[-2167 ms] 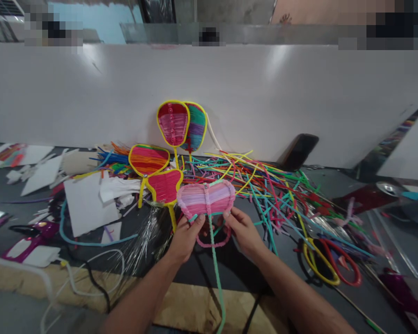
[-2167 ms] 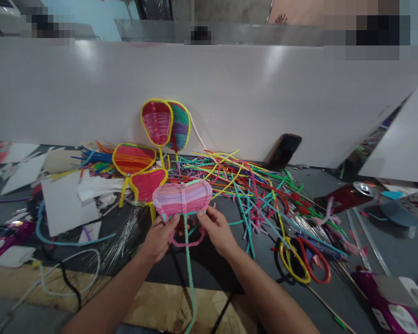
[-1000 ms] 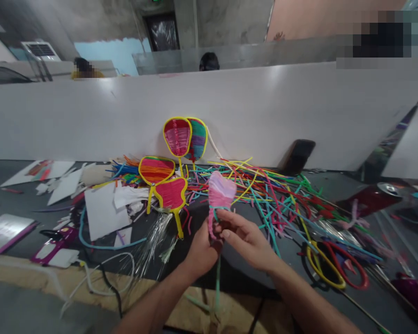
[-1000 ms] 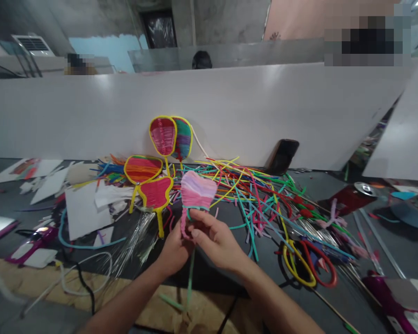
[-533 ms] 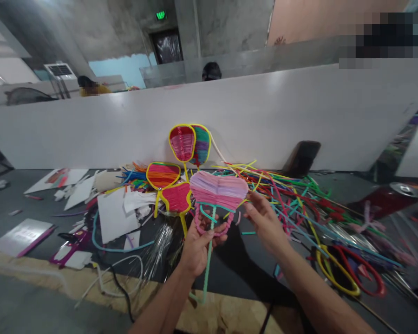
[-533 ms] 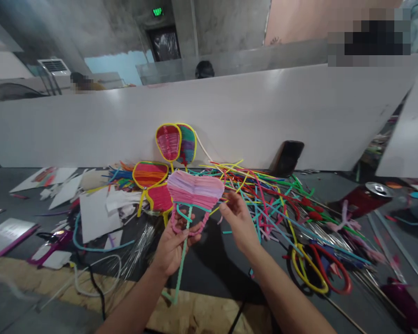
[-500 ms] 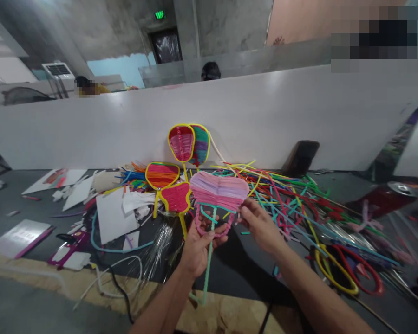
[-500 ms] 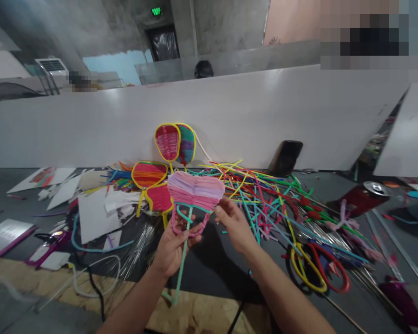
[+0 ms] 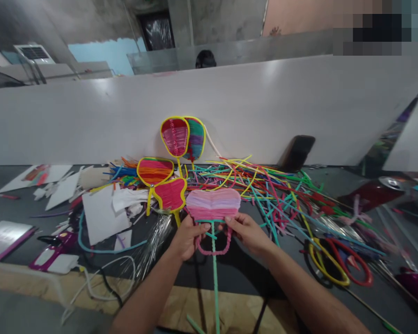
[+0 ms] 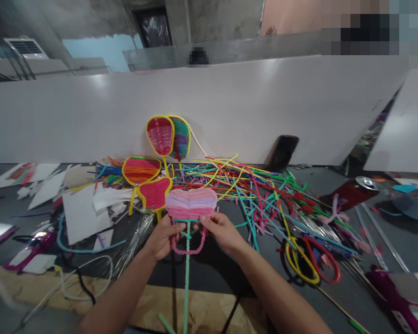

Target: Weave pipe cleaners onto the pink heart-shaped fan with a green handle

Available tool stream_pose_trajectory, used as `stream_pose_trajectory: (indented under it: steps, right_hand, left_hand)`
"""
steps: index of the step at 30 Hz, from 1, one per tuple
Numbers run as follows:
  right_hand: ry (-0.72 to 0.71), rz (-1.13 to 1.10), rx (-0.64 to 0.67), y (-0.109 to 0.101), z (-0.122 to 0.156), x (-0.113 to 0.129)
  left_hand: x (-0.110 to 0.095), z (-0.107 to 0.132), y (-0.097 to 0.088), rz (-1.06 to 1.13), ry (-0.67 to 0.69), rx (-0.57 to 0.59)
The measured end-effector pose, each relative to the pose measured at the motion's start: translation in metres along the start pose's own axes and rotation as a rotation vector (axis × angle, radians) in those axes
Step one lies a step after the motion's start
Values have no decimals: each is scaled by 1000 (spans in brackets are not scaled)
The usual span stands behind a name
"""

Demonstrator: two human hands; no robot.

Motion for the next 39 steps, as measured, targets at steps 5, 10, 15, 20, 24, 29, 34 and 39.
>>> stream_pose_trajectory:
  steps: [5,10,15,20,24,29,34,39]
  right_hand:
    - [31,72,62,1,0,-13]
    - [61,66,62,-2,-1,-21]
    - [80,-83,-38,-8,0,-19]
    - [67,-19,26,-3,1,-14]
    - [61,-61,26,-3,0,-14]
    - [70,-94,51,0,1,-16]
    - [74,-122,18,1,0,-20]
    - [-82,122,-116,-12,-4,-12]
  left_hand:
    - [10,2,-6,-1,1,-71]
    - [13,0,-15,35,-13,-124]
    - [12,0,-29,95,-20,-253]
    - [8,2,-28,103,-14,-266]
    - [8,3,-26,117,-9,-242]
    - [10,3,-27,121,-23,-255]
    - [11,3,-26,131,-21,-253]
    - [6,2,-30,116,83,-308]
Point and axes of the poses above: each hand's wrist, its own z-axis away from the middle knuckle, its own y-axis out of the palm, x = y × z, the point moved 7 cm from there along -z, towards the middle knuckle, and after that the axes turned 7 degrees about -y, right-handed, at the moved point
